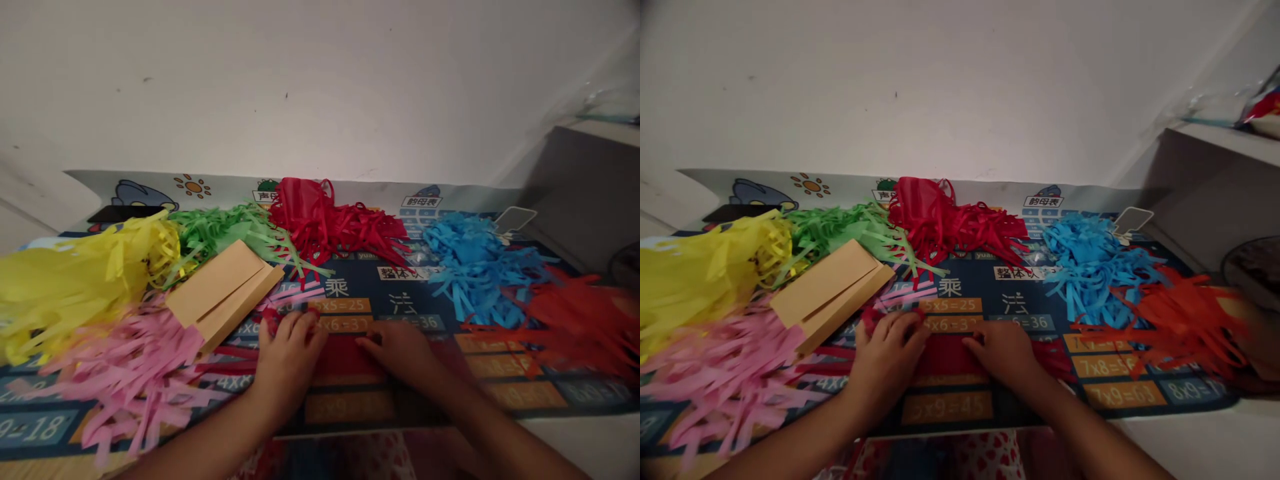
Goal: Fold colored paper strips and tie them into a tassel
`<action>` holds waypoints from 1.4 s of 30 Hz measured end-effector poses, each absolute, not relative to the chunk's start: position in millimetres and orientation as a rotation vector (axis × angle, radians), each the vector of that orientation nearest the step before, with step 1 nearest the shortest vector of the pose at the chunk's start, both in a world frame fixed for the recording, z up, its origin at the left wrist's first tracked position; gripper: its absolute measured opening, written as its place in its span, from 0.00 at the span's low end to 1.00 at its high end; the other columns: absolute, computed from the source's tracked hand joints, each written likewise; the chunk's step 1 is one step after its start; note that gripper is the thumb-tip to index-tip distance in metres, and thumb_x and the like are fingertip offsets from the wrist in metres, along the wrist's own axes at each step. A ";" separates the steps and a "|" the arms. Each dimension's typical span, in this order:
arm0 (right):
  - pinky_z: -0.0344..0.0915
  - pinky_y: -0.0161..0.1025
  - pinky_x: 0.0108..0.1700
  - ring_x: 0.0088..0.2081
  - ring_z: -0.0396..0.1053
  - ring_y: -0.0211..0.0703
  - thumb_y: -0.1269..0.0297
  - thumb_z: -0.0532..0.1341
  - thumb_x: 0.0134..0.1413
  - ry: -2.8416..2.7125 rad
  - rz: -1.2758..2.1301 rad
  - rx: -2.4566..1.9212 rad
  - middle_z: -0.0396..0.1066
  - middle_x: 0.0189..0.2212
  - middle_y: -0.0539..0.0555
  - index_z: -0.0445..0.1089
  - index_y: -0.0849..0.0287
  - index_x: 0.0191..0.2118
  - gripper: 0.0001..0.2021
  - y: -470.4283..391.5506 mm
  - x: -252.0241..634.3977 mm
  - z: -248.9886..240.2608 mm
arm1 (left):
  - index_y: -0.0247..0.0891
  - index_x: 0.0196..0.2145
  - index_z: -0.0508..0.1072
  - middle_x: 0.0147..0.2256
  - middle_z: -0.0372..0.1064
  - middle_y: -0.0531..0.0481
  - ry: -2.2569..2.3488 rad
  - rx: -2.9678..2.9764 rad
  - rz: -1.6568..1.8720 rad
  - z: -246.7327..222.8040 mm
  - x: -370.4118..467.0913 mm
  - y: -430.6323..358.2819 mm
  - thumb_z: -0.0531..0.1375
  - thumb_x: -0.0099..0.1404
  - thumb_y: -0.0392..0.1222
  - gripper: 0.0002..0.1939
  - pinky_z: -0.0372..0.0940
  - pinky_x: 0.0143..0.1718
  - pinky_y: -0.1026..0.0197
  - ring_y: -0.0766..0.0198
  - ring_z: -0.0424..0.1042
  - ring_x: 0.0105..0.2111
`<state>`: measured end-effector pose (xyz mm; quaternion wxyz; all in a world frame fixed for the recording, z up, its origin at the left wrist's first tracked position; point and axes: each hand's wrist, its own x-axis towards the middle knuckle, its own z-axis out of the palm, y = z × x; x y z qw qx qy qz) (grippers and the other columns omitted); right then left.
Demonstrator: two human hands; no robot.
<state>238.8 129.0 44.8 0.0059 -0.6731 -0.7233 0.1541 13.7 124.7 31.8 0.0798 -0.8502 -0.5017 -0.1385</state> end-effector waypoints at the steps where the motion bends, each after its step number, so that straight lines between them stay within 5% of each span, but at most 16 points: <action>1: 0.54 0.37 0.30 0.30 0.72 0.46 0.56 0.62 0.56 -2.240 0.401 -2.157 0.77 0.28 0.52 0.75 0.55 0.31 0.10 127.7 244.2 51.9 | 0.47 0.36 0.74 0.45 0.73 0.50 -1.380 -2.546 -0.426 31.0 13.9 124.6 0.62 0.62 0.36 0.06 0.51 0.47 0.41 0.49 0.65 0.47; 5: 0.59 0.43 0.46 0.45 0.69 0.49 0.71 0.60 0.54 -2.342 0.017 -1.771 0.74 0.42 0.57 0.72 0.58 0.44 0.11 105.4 247.5 69.9 | 0.42 0.28 0.74 0.31 0.71 0.53 -0.952 -2.689 -0.206 34.8 12.2 126.1 0.62 0.60 0.33 0.05 0.51 0.50 0.44 0.55 0.65 0.39; 8: 0.57 0.44 0.52 0.47 0.66 0.47 0.76 0.57 0.52 -2.627 0.246 -1.239 0.71 0.46 0.58 0.68 0.59 0.48 0.17 87.5 232.1 58.1 | 0.39 0.28 0.76 0.28 0.69 0.49 -0.853 -2.790 -0.084 45.0 9.7 121.0 0.62 0.59 0.39 0.03 0.52 0.50 0.43 0.53 0.63 0.37; 12: 0.62 0.43 0.47 0.44 0.65 0.48 0.77 0.56 0.49 -2.620 0.383 -1.228 0.71 0.41 0.59 0.69 0.63 0.44 0.15 89.4 224.5 31.0 | 0.36 0.35 0.77 0.31 0.72 0.44 -0.970 -2.867 -0.115 51.0 5.6 109.4 0.60 0.60 0.48 0.13 0.47 0.55 0.37 0.50 0.64 0.39; 17: 0.62 0.42 0.47 0.43 0.66 0.47 0.78 0.55 0.46 -2.402 0.426 -1.292 0.71 0.41 0.59 0.68 0.63 0.45 0.18 95.4 239.9 25.1 | 0.38 0.40 0.76 0.35 0.74 0.45 -1.091 -2.869 -0.281 42.2 1.9 110.8 0.58 0.60 0.39 0.11 0.44 0.55 0.34 0.51 0.66 0.40; 21: 0.59 0.45 0.50 0.46 0.66 0.50 0.77 0.59 0.44 -2.413 0.431 -1.244 0.71 0.43 0.60 0.68 0.64 0.48 0.21 95.8 244.1 27.1 | 0.40 0.38 0.76 0.33 0.74 0.48 -1.140 -2.864 -0.393 38.7 0.2 118.1 0.57 0.61 0.36 0.09 0.44 0.55 0.36 0.53 0.67 0.40; 28: 0.55 0.40 0.44 0.41 0.69 0.42 0.66 0.61 0.59 -2.332 0.531 -1.400 0.75 0.37 0.51 0.76 0.55 0.35 0.06 115.0 249.5 24.4 | 0.43 0.36 0.78 0.35 0.76 0.50 -1.278 -2.955 -0.513 45.0 -12.5 128.7 0.57 0.66 0.42 0.09 0.49 0.49 0.46 0.55 0.68 0.41; 33: 0.52 0.39 0.40 0.36 0.67 0.41 0.64 0.60 0.59 -2.226 0.524 -1.635 0.73 0.30 0.49 0.73 0.58 0.26 0.11 124.6 244.2 28.1 | 0.42 0.29 0.77 0.32 0.76 0.52 -1.457 -2.988 -0.481 46.1 -13.1 140.8 0.54 0.69 0.45 0.16 0.50 0.43 0.51 0.58 0.68 0.38; 42: 0.49 0.39 0.38 0.35 0.65 0.41 0.64 0.62 0.54 -2.194 0.415 -1.793 0.71 0.29 0.50 0.70 0.60 0.24 0.10 125.4 231.9 21.9 | 0.40 0.21 0.72 0.25 0.73 0.51 -1.539 -2.906 -0.422 38.9 -3.9 147.7 0.57 0.66 0.43 0.16 0.50 0.38 0.53 0.58 0.67 0.33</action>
